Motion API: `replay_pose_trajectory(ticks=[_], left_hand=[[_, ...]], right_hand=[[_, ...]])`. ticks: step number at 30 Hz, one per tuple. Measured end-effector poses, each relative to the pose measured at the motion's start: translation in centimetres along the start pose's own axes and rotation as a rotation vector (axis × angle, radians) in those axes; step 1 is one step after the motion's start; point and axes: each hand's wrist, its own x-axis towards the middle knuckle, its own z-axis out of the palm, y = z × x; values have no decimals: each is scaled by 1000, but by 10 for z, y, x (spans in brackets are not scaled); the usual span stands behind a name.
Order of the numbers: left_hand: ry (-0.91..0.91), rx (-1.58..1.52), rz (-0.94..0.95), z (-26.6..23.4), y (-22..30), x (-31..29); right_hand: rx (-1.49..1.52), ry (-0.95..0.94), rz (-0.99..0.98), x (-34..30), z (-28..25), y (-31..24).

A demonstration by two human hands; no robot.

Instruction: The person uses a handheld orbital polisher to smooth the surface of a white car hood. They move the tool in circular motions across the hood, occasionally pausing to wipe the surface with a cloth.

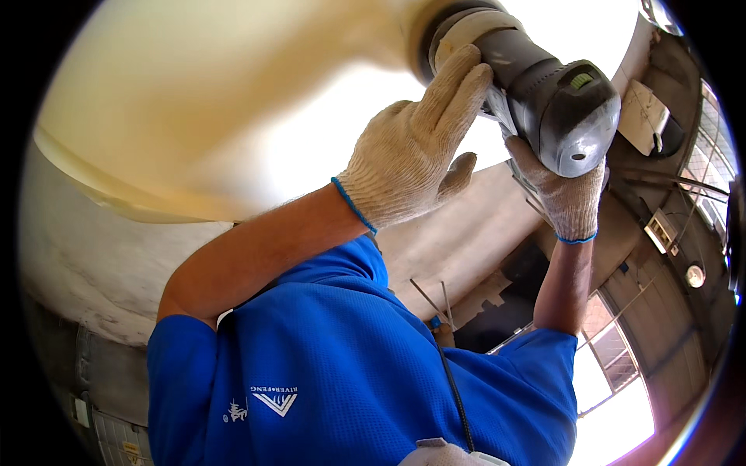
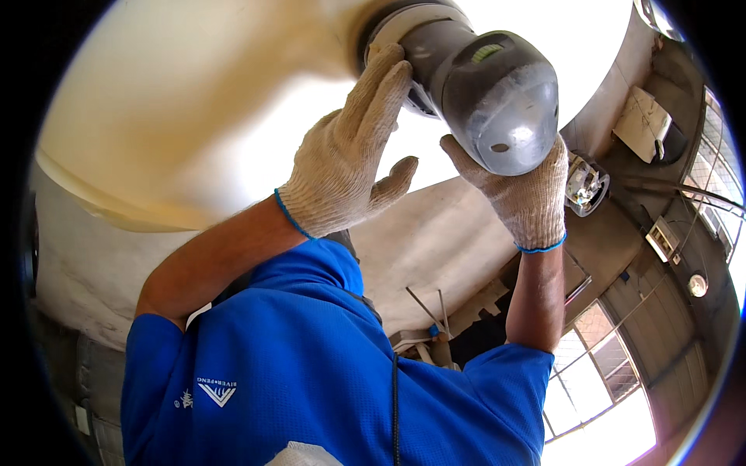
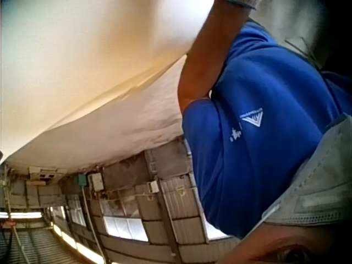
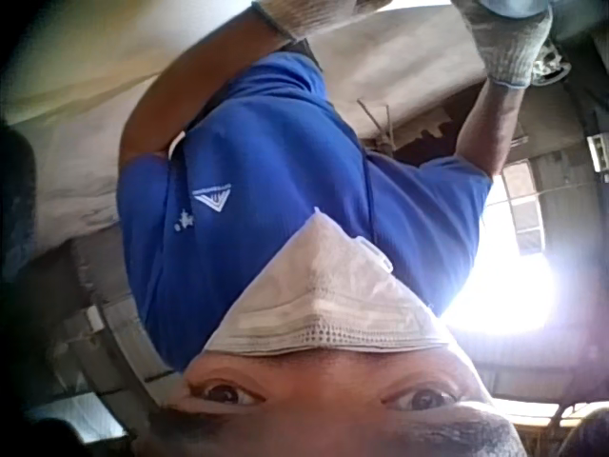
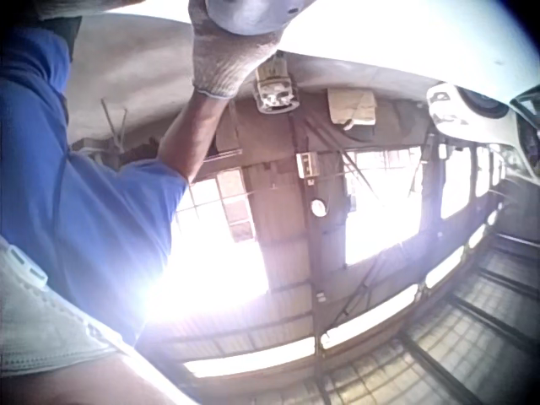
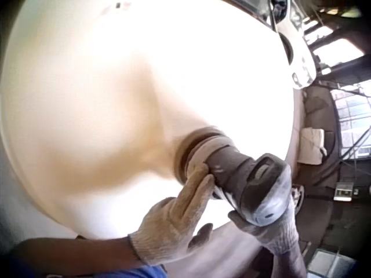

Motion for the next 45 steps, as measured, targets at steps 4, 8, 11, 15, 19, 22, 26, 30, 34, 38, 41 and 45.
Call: replay_pose_trajectory(ticks=[4,8,11,15,19,22,26,30,34,38,41,45], left_hand=[[-37,32,13,-5,-1,3],[0,37,31,-4,-4,8],[-20,3,16,-7,-5,8],[-46,5,23,-2,-8,-3],[-18,-12,54,5,-11,-6],[15,11,85,4,-13,2],[-9,-23,61,6,-12,0],[-43,6,44,8,-12,-13],[-26,33,52,3,-15,-10],[-61,56,42,1,-11,3],[-101,61,37,6,-11,0],[-133,91,16,2,-11,-11]], right_hand=[[-40,7,-28,0,-5,3],[56,19,26,4,-2,2],[-36,17,-33,5,0,3],[-27,26,-30,-9,5,3],[-43,-53,1,-10,3,4],[25,-4,41,-11,7,3],[7,-13,45,-15,8,7],[-133,15,-68,-25,12,23],[-180,-46,-102,-17,10,14],[-19,-45,47,-13,4,7],[25,-29,133,-20,3,7],[-18,-41,36,-24,6,2]])
